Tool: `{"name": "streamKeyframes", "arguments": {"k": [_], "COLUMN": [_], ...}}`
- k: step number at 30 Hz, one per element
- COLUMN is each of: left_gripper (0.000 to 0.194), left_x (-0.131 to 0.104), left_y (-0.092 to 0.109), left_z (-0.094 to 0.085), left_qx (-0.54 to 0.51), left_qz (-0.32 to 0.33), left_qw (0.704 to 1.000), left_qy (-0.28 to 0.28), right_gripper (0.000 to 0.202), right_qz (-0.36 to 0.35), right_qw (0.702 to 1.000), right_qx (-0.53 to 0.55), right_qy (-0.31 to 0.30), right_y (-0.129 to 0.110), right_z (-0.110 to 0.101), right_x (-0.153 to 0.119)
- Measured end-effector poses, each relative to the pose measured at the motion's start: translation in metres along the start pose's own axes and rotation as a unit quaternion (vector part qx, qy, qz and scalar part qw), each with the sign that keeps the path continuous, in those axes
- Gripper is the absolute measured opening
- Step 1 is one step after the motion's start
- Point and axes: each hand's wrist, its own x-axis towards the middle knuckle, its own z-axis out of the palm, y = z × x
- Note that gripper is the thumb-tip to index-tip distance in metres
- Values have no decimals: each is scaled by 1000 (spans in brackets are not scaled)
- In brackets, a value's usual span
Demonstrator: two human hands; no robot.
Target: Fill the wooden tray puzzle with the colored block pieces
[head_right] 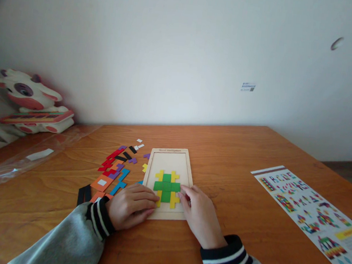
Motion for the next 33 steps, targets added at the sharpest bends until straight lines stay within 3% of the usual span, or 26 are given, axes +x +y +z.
{"name": "streamKeyframes", "arguments": {"k": [28,30,33], "left_gripper": [16,18,22], "left_x": [-2,-5,-14], "left_y": [1,-6,-22], "left_z": [2,-1,-12], "left_qx": [38,66,156], "left_qz": [-56,-92,-215], "left_qw": [998,993,964], "left_qy": [22,32,24], "right_gripper": [30,32,33], "right_qz": [24,23,24], "right_qw": [999,999,999], "right_qx": [32,30,30], "right_qy": [22,21,24], "right_y": [1,2,4], "right_z": [-2,-1,-2], "right_x": [0,0,0]}}
